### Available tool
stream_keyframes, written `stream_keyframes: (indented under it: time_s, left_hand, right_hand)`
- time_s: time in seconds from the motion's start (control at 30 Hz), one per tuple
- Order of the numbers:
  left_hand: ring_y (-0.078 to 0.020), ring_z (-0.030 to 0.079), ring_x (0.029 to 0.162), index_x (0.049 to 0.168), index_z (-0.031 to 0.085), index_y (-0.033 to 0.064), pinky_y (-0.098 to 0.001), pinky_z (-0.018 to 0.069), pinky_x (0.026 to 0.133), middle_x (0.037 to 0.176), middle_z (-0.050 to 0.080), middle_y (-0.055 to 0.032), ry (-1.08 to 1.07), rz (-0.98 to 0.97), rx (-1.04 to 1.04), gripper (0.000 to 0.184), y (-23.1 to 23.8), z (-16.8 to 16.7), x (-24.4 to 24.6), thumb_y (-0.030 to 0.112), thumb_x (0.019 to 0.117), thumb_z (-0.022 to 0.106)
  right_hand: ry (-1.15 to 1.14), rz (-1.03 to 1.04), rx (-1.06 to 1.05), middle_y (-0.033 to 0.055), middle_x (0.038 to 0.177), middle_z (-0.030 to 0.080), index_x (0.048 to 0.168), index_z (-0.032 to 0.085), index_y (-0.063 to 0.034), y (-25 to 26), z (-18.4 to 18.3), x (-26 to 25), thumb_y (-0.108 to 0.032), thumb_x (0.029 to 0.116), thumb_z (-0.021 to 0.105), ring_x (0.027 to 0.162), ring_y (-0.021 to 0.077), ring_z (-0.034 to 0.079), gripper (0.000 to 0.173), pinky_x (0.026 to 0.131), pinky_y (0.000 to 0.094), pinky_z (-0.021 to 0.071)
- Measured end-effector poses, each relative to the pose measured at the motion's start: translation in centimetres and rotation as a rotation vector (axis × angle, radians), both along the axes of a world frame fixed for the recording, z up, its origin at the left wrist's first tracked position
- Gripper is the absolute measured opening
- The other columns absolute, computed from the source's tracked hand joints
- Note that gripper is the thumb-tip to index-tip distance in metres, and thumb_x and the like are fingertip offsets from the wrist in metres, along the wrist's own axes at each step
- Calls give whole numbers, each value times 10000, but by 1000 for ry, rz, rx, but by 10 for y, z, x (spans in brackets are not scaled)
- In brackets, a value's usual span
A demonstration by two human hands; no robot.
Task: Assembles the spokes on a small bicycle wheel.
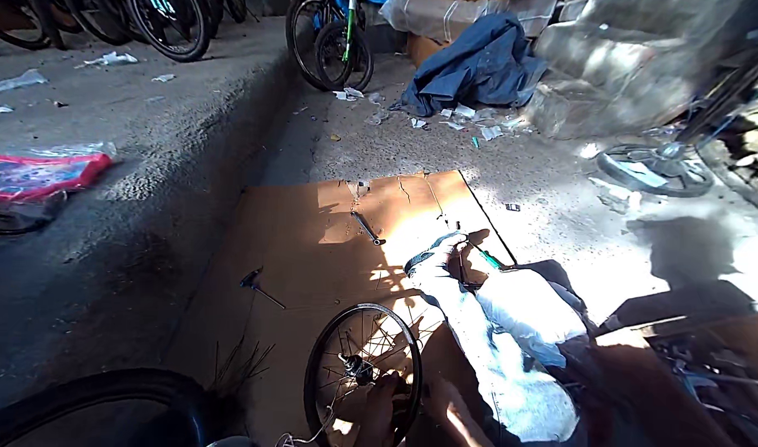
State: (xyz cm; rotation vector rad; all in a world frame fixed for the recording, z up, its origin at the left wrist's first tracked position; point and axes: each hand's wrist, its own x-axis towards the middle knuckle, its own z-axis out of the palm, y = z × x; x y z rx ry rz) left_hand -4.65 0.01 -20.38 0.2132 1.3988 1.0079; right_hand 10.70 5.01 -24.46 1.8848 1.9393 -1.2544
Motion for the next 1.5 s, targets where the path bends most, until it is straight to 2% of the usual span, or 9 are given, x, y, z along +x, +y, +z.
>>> stream_keyframes:
  time_s: [0.1,0.23,0.37,0.47,0.6,0.73,1.03,1.27,1.5]
  left_hand:
    - [-312,704,813,1294,559,-6,-470,604,706,1017,686,-200,-51,50,-20,368,0,-1,3,299,1100,486]
    - [-325,721,772,1217,574,-26,-467,619,680,944,707,-210,-88,83,30,302,0,-6,2,240,1086,518]
    - [-319,728,772,1161,594,-46,-454,625,690,928,714,-216,-116,95,84,261,3,-11,4,193,1077,532]
    - [-307,730,772,1128,618,-61,-445,628,696,911,720,-209,-111,162,124,257,4,-12,8,183,1066,562]
    - [-290,719,787,1094,642,-49,-437,619,710,918,719,-196,-129,214,142,253,8,-11,12,194,1061,578]
    - [-281,718,780,1082,639,-56,-423,617,707,903,718,-194,-163,251,134,244,11,-12,15,180,1058,582]
    - [-278,728,761,1040,634,-66,-411,628,704,883,723,-196,-134,315,162,210,11,-18,19,139,1051,593]
    - [-258,730,816,1001,671,-57,-419,617,790,893,736,-176,-27,331,176,195,11,-27,23,136,1018,649]
    - [-258,735,790,998,660,-61,-415,623,768,872,739,-181,-40,357,192,194,10,-27,25,131,1021,643]
  right_hand:
    - [-44,119,8,196,1332,642,1279,667,-43,-12,-9,-13,-160,1002,582,1269,369,600,312,1054,553,489]
    - [-119,228,25,196,1287,662,1226,686,-32,-13,-14,-18,-123,972,594,1228,366,626,285,1006,551,515]
    - [-51,-10,-7,181,1098,723,1097,719,-63,-3,-2,-15,-212,911,695,1046,358,693,239,892,583,542]
    - [47,-187,208,126,1003,739,1049,741,-93,9,13,-6,-286,874,737,970,295,708,260,882,541,556]
    - [321,-257,454,72,972,753,1008,763,-73,15,32,8,-118,856,734,933,191,718,161,881,452,582]
    - [473,-294,453,51,1002,760,1016,774,-75,8,40,12,-69,871,715,946,127,720,157,876,357,603]
    - [349,-73,537,116,1017,755,1022,777,-37,-7,44,6,-67,890,723,965,212,728,145,917,421,587]
    - [411,-71,545,113,993,740,1026,759,-15,-12,37,6,-69,901,695,919,172,718,151,867,354,594]
    - [386,-113,572,142,1028,714,1101,711,5,-14,28,-2,-84,949,630,922,215,700,194,864,397,581]
